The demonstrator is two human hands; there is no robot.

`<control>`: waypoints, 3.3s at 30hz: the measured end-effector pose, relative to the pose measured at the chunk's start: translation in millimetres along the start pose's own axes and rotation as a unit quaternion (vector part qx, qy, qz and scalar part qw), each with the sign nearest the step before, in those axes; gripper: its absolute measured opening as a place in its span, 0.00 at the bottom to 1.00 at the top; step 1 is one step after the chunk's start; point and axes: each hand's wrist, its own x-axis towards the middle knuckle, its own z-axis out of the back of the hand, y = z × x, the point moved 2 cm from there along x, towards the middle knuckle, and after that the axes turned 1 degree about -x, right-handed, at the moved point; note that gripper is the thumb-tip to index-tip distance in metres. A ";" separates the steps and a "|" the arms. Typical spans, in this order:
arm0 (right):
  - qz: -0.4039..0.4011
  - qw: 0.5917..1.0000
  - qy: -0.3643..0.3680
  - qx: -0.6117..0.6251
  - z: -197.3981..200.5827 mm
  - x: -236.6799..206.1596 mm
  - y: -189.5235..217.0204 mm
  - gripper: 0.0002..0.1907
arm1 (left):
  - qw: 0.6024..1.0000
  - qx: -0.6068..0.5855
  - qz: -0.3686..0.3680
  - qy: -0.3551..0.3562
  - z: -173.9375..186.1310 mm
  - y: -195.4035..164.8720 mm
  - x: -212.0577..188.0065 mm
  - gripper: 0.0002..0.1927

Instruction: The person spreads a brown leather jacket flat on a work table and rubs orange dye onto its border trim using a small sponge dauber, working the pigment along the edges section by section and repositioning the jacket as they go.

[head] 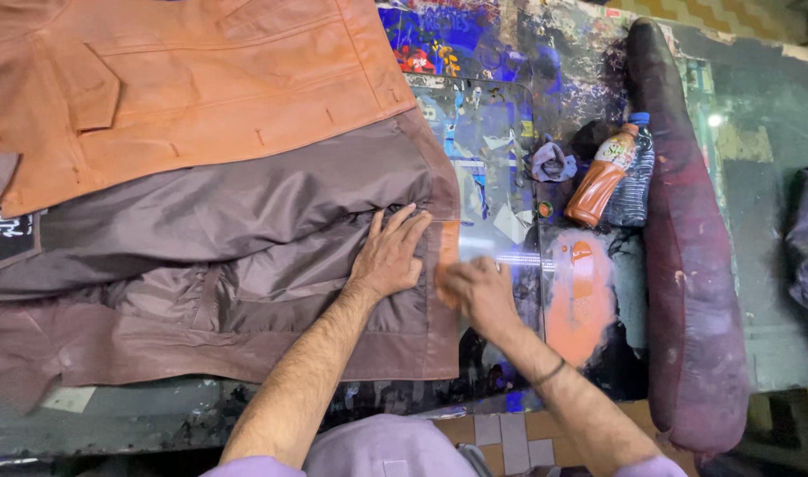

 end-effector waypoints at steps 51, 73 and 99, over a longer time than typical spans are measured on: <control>0.172 0.982 0.045 -0.060 -2.8 24.3 2.3 0.18 | 0.998 0.044 0.011 -0.054 3.2 12.4 -18.4 0.15; 0.057 0.997 -0.033 -0.037 -25.8 40.8 -2.8 0.18 | 0.997 0.042 0.009 -0.064 -5.6 19.0 -21.7 0.15; 0.072 0.986 -0.095 -0.119 -16.6 71.1 -8.0 0.14 | 0.991 0.124 -0.031 0.042 14.1 22.0 -42.7 0.19</control>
